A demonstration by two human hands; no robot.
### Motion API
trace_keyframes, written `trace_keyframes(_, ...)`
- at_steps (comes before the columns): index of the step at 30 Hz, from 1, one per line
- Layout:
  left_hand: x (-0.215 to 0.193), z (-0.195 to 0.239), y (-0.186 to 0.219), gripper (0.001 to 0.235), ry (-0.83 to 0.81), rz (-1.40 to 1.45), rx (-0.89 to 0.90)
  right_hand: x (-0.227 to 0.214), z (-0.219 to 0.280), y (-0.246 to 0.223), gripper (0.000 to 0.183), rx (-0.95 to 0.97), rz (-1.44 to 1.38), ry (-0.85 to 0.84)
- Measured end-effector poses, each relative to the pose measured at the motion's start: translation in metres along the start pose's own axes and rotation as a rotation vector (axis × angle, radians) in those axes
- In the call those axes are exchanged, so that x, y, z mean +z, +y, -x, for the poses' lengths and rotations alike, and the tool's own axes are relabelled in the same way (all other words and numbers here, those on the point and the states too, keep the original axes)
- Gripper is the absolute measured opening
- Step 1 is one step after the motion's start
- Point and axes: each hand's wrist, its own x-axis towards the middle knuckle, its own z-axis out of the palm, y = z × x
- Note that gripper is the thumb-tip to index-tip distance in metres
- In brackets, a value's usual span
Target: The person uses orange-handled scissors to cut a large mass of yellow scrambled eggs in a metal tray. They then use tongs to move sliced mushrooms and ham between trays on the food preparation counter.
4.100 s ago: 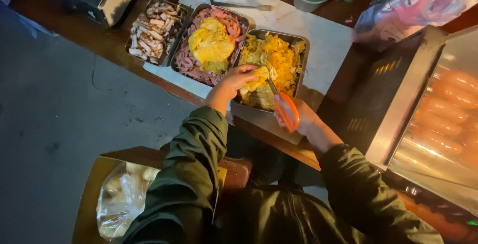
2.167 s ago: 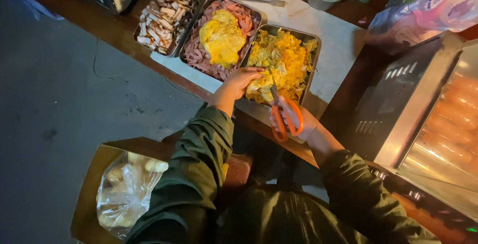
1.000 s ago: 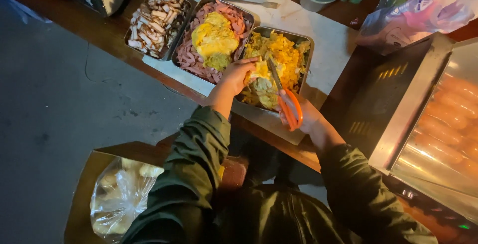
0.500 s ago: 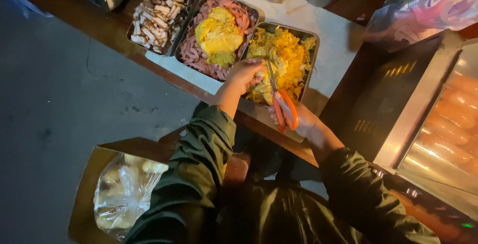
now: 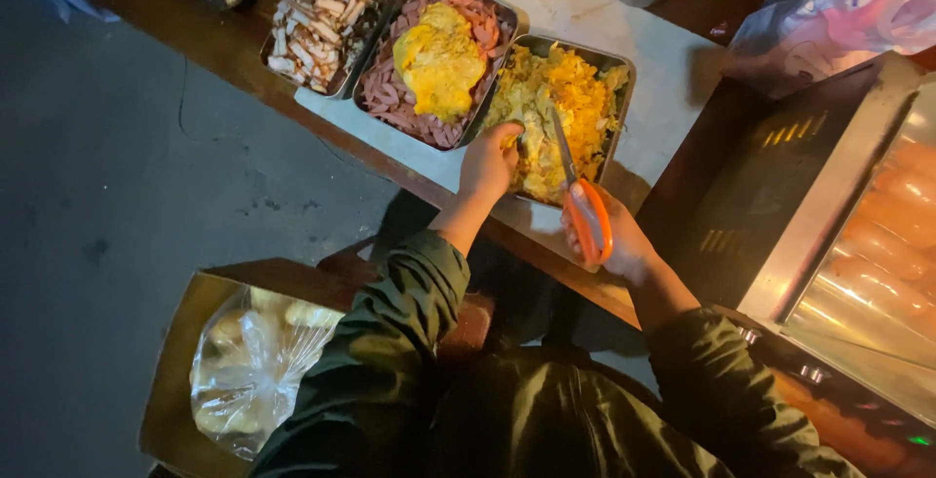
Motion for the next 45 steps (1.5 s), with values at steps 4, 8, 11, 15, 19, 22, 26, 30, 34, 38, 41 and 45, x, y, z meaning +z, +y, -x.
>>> trace_keyframes(4,-0.003,-0.012,0.026,0.034,-0.044,-0.165,0.048,-0.003,-0.007,-0.007,0.053,-0.051,0.009,0.035)
trace_keyframes(8,0.005,-0.019,0.021,0.033,-0.150,-0.255,0.030,-0.007,-0.014,-0.003,0.054,-0.025,-0.015,0.050)
trace_keyframes(11,0.011,-0.024,0.016,0.031,-0.163,-0.432,0.030,-0.009,-0.009,-0.004,0.053,-0.032,-0.051,0.045)
trace_keyframes(15,0.007,-0.029,0.039,0.011,0.009,-0.482,0.164,-0.018,-0.001,0.003,0.050,-0.068,-0.147,0.027)
trace_keyframes(19,0.006,-0.040,0.073,0.026,0.030,-0.264,0.387,-0.043,-0.015,0.022,0.050,-0.105,-0.172,0.008)
trace_keyframes(22,0.005,-0.047,0.095,0.070,-0.309,-0.480,0.232,-0.064,-0.025,0.036,0.055,-0.050,-0.166,0.000)
trace_keyframes(26,0.033,-0.094,0.067,0.046,-0.318,-0.474,0.147,-0.071,-0.022,0.048,0.052,0.027,-0.144,0.071)
trace_keyframes(30,0.048,-0.144,0.031,0.026,-0.267,-0.467,0.220,-0.075,-0.007,0.051,0.048,0.048,-0.196,0.156)
trace_keyframes(34,0.038,-0.159,0.046,0.022,-0.221,-0.515,0.233,-0.069,0.008,0.036,0.049,-0.018,-0.102,0.188)
trace_keyframes(38,0.031,-0.156,0.063,0.024,-0.235,-0.535,0.291,-0.075,0.002,0.035,0.048,-0.067,-0.008,0.218)
trace_keyframes(41,0.032,-0.150,0.059,0.040,-0.367,-0.632,0.177,-0.076,0.001,0.033,0.053,-0.102,0.062,0.183)
trace_keyframes(45,-0.013,-0.079,0.125,0.055,-0.431,-0.585,0.086,-0.082,-0.009,0.030,0.054,-0.059,0.055,0.248)
